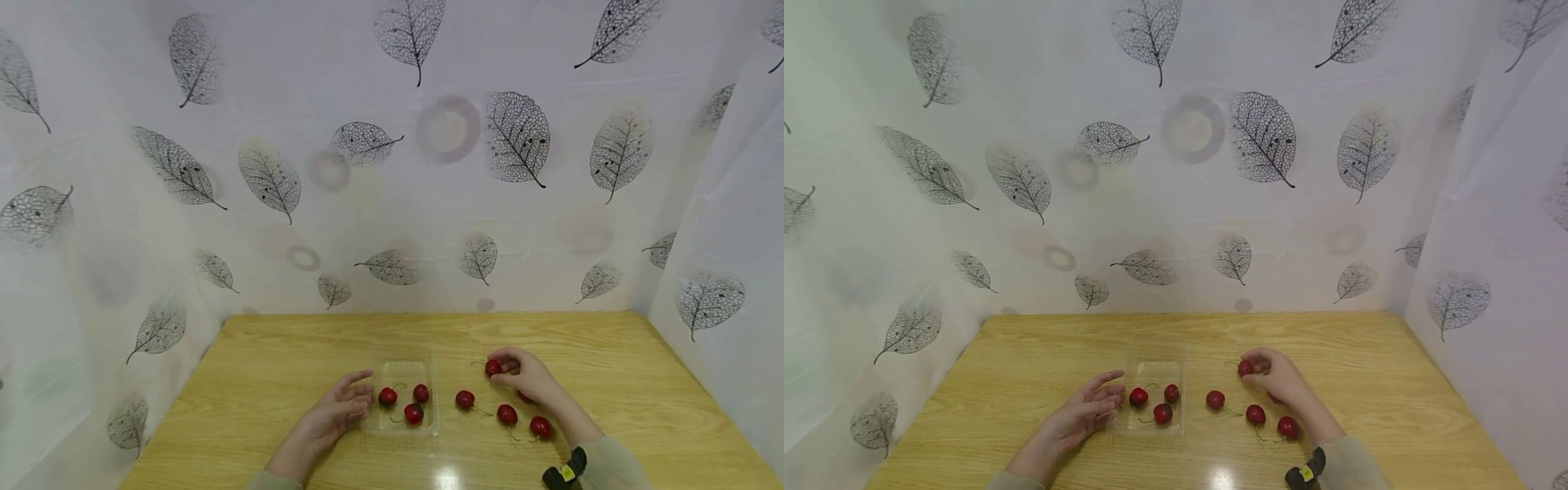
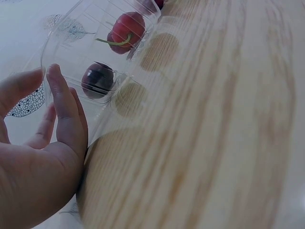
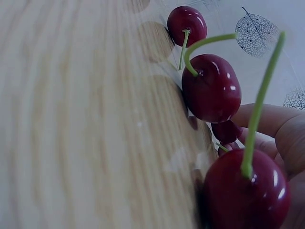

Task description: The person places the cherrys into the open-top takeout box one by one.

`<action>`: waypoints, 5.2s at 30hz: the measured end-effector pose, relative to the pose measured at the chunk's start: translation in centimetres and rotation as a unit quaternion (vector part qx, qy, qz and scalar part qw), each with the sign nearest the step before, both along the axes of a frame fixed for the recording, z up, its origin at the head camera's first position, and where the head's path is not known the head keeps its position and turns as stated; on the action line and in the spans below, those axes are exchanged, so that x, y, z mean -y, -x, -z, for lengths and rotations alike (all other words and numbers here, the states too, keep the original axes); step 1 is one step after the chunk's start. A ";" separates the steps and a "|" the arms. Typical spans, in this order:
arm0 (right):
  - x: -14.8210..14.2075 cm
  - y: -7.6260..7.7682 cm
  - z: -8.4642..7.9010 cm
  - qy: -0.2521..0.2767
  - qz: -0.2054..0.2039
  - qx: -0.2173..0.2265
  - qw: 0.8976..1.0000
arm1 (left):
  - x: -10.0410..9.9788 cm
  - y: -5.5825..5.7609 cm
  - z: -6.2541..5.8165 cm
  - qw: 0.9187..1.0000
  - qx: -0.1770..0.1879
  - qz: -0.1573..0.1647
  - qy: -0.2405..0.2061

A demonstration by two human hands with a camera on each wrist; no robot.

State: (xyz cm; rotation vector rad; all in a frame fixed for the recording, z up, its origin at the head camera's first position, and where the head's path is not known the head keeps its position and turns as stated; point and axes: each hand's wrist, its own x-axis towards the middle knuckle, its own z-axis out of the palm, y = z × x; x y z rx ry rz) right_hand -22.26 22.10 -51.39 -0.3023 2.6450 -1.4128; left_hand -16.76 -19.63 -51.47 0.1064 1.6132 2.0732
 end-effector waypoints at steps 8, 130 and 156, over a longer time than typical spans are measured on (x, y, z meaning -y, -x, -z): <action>0.0 0.0 -0.2 0.001 0.002 0.000 1.000 | 0.0 0.0 0.0 1.000 0.002 -0.001 -0.002; 13.6 -2.5 -3.1 0.068 -0.169 -0.077 0.980 | -0.2 0.3 -0.1 1.000 0.001 -0.003 0.004; 14.1 -2.8 -3.0 -0.054 -0.174 -0.146 0.972 | -0.2 0.1 -0.1 1.000 -0.002 0.002 0.000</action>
